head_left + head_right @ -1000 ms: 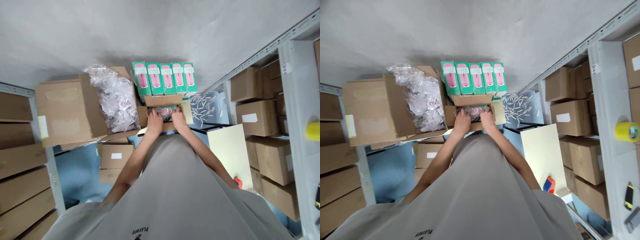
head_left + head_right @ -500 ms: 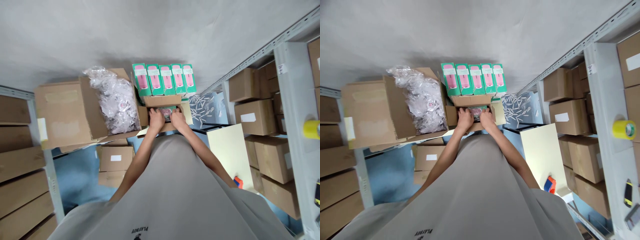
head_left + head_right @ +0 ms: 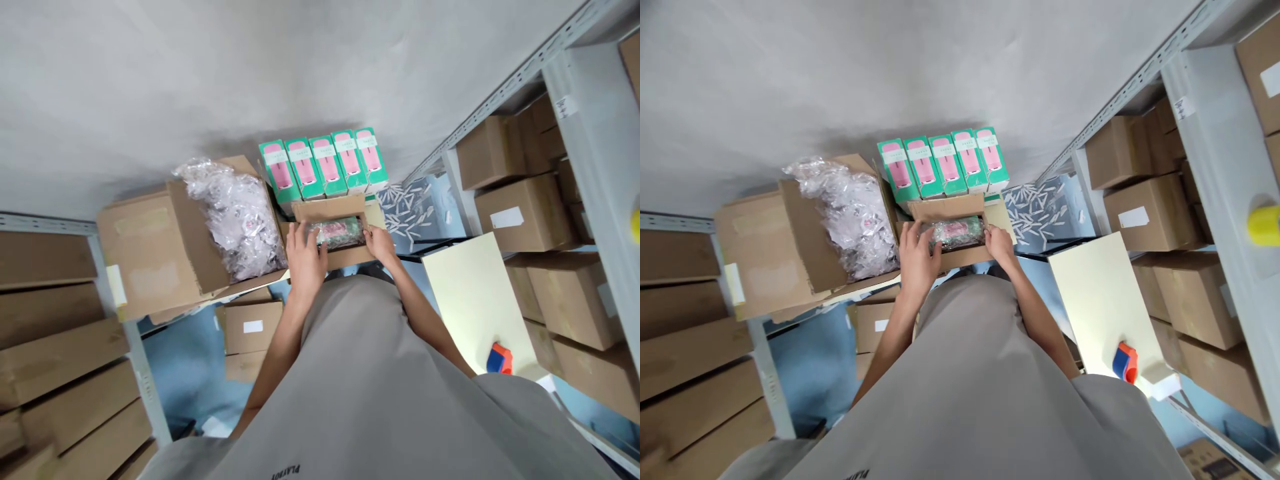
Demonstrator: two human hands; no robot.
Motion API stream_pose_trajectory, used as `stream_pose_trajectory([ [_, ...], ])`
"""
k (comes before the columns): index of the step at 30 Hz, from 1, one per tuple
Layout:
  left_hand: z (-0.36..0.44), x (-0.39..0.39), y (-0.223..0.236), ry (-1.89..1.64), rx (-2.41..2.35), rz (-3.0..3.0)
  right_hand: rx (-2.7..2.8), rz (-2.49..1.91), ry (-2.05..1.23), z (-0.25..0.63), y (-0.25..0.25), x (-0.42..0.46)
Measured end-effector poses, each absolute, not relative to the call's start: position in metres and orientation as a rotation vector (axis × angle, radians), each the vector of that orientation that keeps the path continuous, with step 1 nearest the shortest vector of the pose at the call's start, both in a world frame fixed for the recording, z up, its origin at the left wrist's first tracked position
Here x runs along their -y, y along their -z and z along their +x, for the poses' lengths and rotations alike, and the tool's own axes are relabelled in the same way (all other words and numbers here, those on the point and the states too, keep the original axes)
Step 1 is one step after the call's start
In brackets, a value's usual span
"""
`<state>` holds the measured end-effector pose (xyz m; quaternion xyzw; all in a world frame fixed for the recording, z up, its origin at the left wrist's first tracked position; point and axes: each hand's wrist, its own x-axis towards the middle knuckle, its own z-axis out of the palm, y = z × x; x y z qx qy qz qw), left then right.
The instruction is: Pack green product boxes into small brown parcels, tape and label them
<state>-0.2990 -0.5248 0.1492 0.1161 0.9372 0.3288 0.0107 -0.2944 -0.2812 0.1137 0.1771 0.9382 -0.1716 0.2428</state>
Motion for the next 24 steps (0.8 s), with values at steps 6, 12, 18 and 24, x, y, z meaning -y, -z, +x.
stream_pose_trajectory([
  [6, -0.303, 0.502, -0.144, -1.112, -2.882, 0.499, -2.569, 0.754, 0.522, -0.222, -0.114, 0.242],
  [12, -0.291, 0.421, -0.128, -1.219, -2.446, 0.875, -2.396, 1.34, 0.571, -0.107, -0.122, 0.201],
  [18, -0.256, 0.309, -0.084, -1.181, -1.895, 0.84, -2.174, 1.872, 0.638, 0.005, -0.121, 0.169],
  [24, -0.19, 0.187, -0.057, -0.921, -1.812, 0.876, -1.966, 2.148, 0.742, 0.092, -0.098, 0.117],
])
